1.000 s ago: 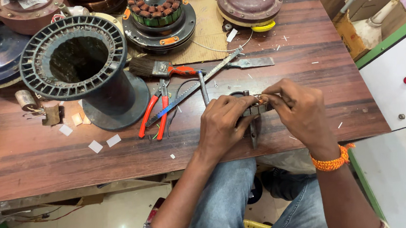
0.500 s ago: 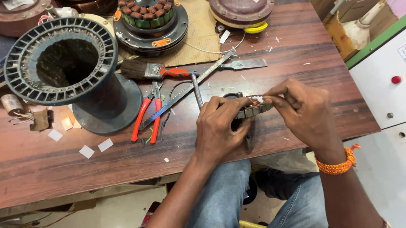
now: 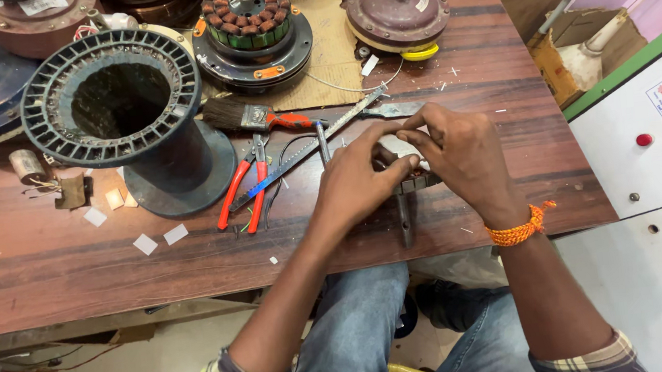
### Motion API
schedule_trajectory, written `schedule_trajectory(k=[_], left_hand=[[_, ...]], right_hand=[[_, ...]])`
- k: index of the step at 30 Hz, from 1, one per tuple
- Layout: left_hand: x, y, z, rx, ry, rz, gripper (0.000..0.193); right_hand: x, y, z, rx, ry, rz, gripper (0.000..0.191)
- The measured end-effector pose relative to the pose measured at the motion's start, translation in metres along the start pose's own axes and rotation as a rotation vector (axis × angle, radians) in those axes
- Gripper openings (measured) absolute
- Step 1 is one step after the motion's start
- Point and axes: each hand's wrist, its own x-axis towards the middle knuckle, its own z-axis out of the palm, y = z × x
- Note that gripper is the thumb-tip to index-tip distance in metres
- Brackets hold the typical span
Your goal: The person sits at a workbench and works on a small electric motor armature, using both hands to fit and press small components around the commutator and adjust parts on the assembly by hand. The work continues throughout the clip with the armature held against the bench.
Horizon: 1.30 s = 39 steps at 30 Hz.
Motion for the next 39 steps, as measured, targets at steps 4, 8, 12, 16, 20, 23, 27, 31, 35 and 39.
schedule_trajectory(k=[4,8,12,16,20,23,27,31,35,39], left_hand=[[0.024,-0.023,0.001,-0.240,-0.192,0.234,0.023],[0.026,-0.044,-0.012,-0.347,-0.282,0.171,0.016],[0.023,-0.045,-0.018,-0.222,-0.256,0.202,0.017],[0.020,-0.037,-0.018,-0.254,-0.251,0.178,0.019],[0.012,-0.029,-0.021,-0.232,-0.263,0.211,0.020],[-0.003,-0.019,-0.025,-0.165,-0.191,0.300,0.020],[-0.037,-0.002,-0.022,0.093,0.147,0.520,0.037],[-0.057,0.010,-0.005,0.305,0.224,0.476,0.056],[-0.063,0.014,0.011,0.355,0.345,0.452,0.051],[-0.069,0.015,0.018,0.347,0.366,0.446,0.053]], right_hand=[[-0.008,-0.011,-0.009,0.031,-0.041,0.117,0.015],[-0.032,-0.027,-0.016,0.049,-0.115,0.241,0.016],[-0.052,-0.041,-0.007,0.106,-0.061,0.219,0.016],[-0.070,-0.042,0.002,0.159,0.031,0.308,0.013],[-0.095,-0.038,0.021,0.198,0.025,0.338,0.009],[-0.114,-0.037,0.039,0.315,0.034,0.407,0.008],[-0.128,-0.017,0.034,0.278,0.084,0.578,0.006],[-0.133,-0.006,0.022,0.258,0.139,0.561,0.008],[-0.132,-0.005,0.013,0.201,0.137,0.605,0.007],[-0.135,-0.006,0.021,0.259,0.121,0.531,0.006]])
